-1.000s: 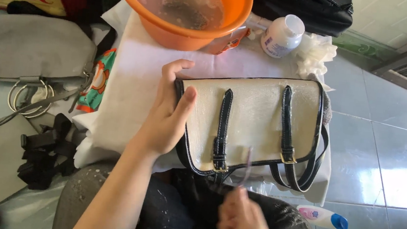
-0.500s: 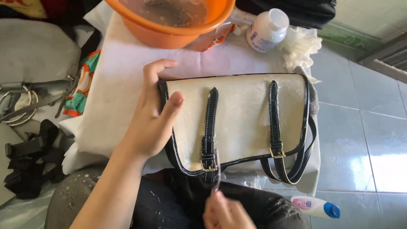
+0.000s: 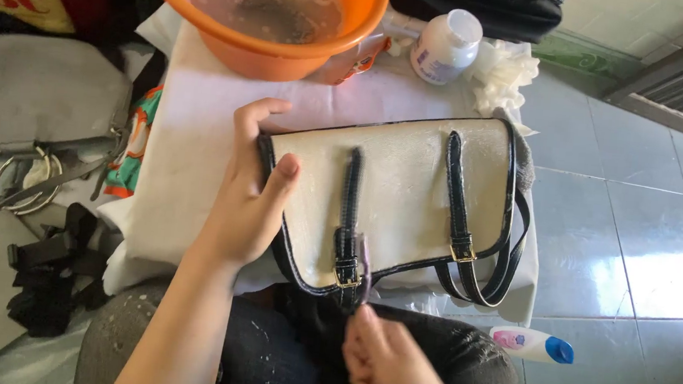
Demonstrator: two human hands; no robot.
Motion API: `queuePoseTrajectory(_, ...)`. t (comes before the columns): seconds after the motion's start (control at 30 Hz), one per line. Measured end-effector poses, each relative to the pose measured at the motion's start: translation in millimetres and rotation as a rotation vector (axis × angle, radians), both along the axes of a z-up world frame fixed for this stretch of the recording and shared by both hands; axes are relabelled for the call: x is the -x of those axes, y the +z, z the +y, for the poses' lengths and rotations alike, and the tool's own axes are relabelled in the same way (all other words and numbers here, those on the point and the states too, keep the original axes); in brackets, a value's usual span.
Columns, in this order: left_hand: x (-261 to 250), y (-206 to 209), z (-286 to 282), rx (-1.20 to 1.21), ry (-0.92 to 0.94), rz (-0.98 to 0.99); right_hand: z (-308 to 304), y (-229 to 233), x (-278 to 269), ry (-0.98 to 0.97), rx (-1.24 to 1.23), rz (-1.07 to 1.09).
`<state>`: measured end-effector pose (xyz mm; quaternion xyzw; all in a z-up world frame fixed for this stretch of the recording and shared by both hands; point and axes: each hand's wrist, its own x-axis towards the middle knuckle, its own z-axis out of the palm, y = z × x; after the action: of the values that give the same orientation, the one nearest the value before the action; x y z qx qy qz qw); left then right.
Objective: Cleaning a leather bag by scrubbing it with a toothbrush and cleaning solution and then wiping it clean with a cloth.
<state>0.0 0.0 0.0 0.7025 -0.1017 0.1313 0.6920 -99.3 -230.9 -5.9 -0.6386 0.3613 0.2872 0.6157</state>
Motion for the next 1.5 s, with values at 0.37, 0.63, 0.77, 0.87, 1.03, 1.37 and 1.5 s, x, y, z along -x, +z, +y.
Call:
queuePoseTrajectory(0.37,-0.5,-1.4,0.7,-0.029,0.011,-0.02,-22.7,-6.3,-3.1,-0.021,-0.095,-0.071)
queuePoseTrajectory(0.63,0.8,1.6,-0.8,-0.001,-0.011,0.018,-32.9,-17.2,-0.1,-0.146,-0.138,-0.169)
queuePoseTrajectory(0.77,-0.4,2.3,-0.5,-0.004,-0.01,0.003,-8.8,-9.2,14.4,0.175,-0.013,0.08)
queuePoseTrajectory(0.87,0.7,2.3,0.3,-0.009,-0.006,0.013,-30.5,-22.2,7.6,-0.1,-0.087,-0.056)
queuePoseTrajectory(1.03,0.6,1.5,-0.4,-0.018,0.0,0.004,-11.3,-11.1,16.8,0.322,0.135,0.123)
queuePoseTrajectory(1.37,0.2,-2.0,0.4,0.0,-0.006,0.022,-38.3,-23.3,10.4,-0.125,-0.212,0.034)
queuePoseTrajectory(1.5,-0.4,-3.1,0.1,-0.024,0.002,-0.002,-24.9,-28.3,21.8,-0.028,-0.224,0.054)
